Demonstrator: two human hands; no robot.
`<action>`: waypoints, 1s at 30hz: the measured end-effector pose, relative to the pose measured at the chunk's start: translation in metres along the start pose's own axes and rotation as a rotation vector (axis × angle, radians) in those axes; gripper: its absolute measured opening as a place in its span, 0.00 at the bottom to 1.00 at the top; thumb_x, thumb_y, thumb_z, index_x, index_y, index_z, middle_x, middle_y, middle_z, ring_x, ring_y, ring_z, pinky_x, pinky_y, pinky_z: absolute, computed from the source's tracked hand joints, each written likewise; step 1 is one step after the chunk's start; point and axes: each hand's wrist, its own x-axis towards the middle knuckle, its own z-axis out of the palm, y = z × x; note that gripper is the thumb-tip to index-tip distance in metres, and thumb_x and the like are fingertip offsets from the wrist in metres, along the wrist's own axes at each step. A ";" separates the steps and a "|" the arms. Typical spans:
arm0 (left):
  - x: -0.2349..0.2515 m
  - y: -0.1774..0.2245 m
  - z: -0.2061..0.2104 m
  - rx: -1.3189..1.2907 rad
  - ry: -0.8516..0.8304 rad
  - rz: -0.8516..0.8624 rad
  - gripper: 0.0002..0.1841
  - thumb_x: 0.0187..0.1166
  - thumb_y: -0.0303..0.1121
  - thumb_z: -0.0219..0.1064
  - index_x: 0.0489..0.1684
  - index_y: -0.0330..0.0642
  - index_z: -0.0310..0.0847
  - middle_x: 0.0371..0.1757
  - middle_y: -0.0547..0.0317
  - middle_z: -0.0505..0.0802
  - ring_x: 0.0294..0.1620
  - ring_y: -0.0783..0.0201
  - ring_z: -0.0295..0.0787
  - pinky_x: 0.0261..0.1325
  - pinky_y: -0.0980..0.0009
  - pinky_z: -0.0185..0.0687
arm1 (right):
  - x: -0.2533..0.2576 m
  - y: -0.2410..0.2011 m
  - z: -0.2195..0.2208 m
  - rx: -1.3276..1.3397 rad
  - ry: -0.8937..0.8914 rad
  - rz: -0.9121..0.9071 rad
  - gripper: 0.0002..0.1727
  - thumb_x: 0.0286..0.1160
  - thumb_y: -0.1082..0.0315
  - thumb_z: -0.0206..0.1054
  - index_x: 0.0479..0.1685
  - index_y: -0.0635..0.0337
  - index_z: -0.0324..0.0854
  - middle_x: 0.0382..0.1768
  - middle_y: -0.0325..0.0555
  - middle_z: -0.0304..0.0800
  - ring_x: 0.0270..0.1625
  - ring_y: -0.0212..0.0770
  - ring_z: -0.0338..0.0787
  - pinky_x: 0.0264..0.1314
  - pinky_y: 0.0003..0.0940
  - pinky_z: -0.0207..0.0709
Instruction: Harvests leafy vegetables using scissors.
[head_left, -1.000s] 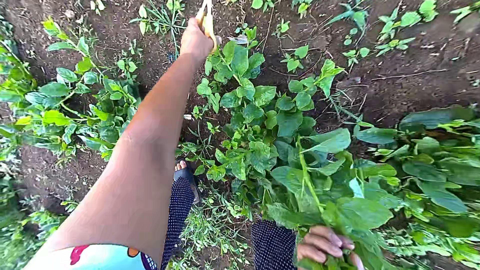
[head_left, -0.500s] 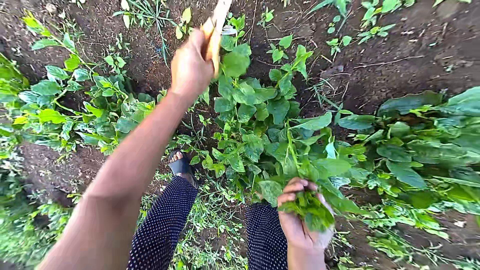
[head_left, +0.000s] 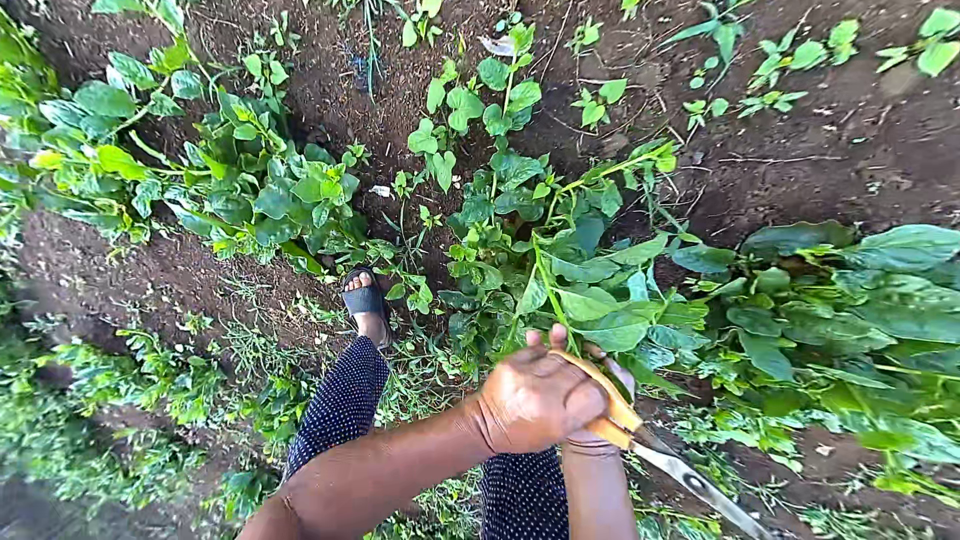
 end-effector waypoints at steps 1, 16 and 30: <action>0.003 0.007 -0.002 -0.006 -0.008 -0.008 0.10 0.83 0.24 0.59 0.33 0.42 0.86 0.35 0.55 0.97 0.40 0.58 0.97 0.49 0.63 0.91 | -0.001 0.002 0.006 -0.040 0.054 -0.061 0.16 0.72 0.54 0.64 0.42 0.52 0.95 0.54 0.56 0.96 0.63 0.60 0.92 0.66 0.52 0.86; 0.013 -0.169 -0.004 -0.947 -0.996 -1.216 0.21 0.97 0.45 0.44 0.53 0.39 0.80 0.38 0.62 0.94 0.36 0.72 0.92 0.37 0.74 0.86 | -0.041 -0.045 -0.021 0.250 -0.008 -0.066 0.12 0.71 0.67 0.69 0.41 0.68 0.90 0.42 0.52 0.93 0.40 0.42 0.95 0.41 0.27 0.89; 0.043 -0.194 0.011 -0.805 -1.175 -1.227 0.20 0.94 0.44 0.46 0.46 0.43 0.82 0.35 0.59 0.96 0.30 0.69 0.93 0.27 0.76 0.82 | -0.045 -0.046 -0.052 0.187 -0.087 -0.149 0.11 0.68 0.66 0.72 0.42 0.65 0.92 0.43 0.53 0.94 0.42 0.44 0.95 0.42 0.33 0.89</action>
